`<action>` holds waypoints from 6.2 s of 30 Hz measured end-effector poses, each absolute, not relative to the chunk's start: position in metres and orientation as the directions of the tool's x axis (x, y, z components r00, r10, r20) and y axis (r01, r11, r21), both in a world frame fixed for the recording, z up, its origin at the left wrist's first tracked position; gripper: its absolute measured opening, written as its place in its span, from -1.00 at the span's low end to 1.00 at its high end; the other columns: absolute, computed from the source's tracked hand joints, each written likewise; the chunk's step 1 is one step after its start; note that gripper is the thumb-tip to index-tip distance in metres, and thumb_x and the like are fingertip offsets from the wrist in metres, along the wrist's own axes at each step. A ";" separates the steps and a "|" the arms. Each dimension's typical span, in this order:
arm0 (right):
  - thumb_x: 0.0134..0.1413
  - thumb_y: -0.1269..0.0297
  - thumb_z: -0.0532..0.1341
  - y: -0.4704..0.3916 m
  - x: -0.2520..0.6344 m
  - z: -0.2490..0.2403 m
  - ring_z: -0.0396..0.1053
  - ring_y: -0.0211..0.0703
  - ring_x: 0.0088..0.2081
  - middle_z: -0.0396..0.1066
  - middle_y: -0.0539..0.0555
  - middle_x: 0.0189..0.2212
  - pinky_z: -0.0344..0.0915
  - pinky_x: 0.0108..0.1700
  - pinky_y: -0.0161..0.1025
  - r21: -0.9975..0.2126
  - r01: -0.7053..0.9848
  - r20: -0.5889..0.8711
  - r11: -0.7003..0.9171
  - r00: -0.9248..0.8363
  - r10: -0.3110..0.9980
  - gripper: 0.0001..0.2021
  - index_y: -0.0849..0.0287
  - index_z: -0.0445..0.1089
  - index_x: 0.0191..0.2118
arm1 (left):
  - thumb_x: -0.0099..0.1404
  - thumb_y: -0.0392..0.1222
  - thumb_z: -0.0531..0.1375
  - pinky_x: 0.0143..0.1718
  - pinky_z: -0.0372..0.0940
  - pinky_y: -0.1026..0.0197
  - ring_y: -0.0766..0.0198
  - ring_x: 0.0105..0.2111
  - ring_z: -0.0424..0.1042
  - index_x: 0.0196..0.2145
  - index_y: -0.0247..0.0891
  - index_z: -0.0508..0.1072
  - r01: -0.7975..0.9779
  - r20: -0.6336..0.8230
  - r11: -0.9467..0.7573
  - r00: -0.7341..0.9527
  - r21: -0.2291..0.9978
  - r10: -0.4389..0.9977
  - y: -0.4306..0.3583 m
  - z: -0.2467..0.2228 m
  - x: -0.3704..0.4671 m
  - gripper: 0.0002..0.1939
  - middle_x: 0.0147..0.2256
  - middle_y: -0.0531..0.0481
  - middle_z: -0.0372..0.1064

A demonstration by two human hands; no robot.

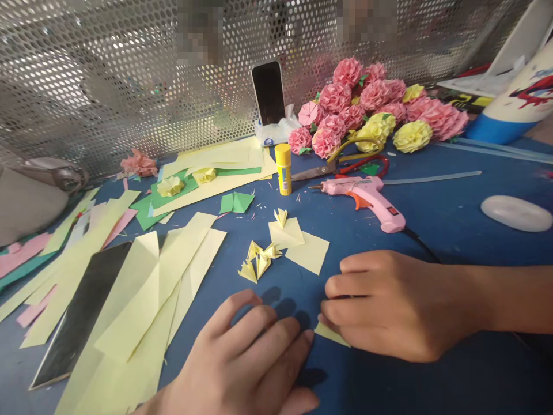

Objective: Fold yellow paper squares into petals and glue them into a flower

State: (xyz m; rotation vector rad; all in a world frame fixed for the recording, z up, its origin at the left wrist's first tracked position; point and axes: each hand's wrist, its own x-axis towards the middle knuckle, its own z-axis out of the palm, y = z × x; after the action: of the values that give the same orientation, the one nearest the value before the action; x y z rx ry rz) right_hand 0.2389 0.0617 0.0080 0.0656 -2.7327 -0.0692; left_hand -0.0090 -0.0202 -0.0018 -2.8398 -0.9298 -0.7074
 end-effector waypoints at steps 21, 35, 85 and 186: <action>0.29 0.47 0.05 0.041 0.243 0.013 0.30 -0.11 -0.32 0.49 0.08 -0.32 0.12 -0.35 -0.12 0.056 0.149 0.318 0.987 -0.940 0.124 -0.70 0.18 0.47 -0.40 | 0.60 -0.17 -0.06 0.03 0.20 0.20 0.32 -0.26 0.40 -0.05 -0.46 0.54 0.534 0.398 -0.845 0.775 0.001 0.491 -0.029 -0.006 -0.001 -0.59 -0.28 0.05 0.54; 0.07 0.03 0.40 0.038 0.244 0.005 0.31 -0.10 -0.29 0.45 -0.01 -0.30 0.13 -0.31 -0.13 -0.036 0.294 0.309 0.955 -0.905 0.291 -0.66 0.16 0.37 -0.24 | 0.56 -0.05 0.01 0.39 -0.11 0.14 0.24 0.00 0.42 0.03 -0.36 0.53 0.534 0.388 -0.845 0.780 -0.003 0.491 -0.022 -0.009 -0.002 -0.60 -0.01 0.03 0.53; 0.18 0.48 0.24 0.061 0.230 -0.005 0.28 -0.24 -0.28 0.36 -0.07 -0.34 0.10 -0.25 -0.30 -0.595 0.331 0.152 0.732 -0.848 0.508 -0.87 0.14 0.30 -0.33 | 0.55 -0.08 0.04 0.32 0.04 0.09 0.21 0.01 0.45 0.09 -0.30 0.49 0.527 0.343 -0.850 0.795 0.015 0.499 -0.020 -0.008 -0.005 -0.64 0.00 0.05 0.53; 0.34 0.30 0.20 0.074 0.244 -0.006 0.40 -0.18 -0.30 0.49 0.03 -0.39 0.25 -0.34 -0.19 -0.074 -0.151 0.507 0.986 -0.857 -0.093 -0.76 0.25 0.45 -0.38 | 0.52 -0.36 0.06 0.35 0.02 0.09 0.35 -0.19 0.53 -0.35 -0.24 0.53 0.479 0.540 -0.871 0.764 -0.108 0.353 -0.021 -0.004 -0.010 -0.68 -0.20 0.10 0.62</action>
State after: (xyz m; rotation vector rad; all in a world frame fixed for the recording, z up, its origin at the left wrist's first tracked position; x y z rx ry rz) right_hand 0.2442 0.0742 -0.0064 0.1713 -2.6055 0.1507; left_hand -0.0095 -0.0213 -0.0037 -2.7205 -0.6524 -0.7623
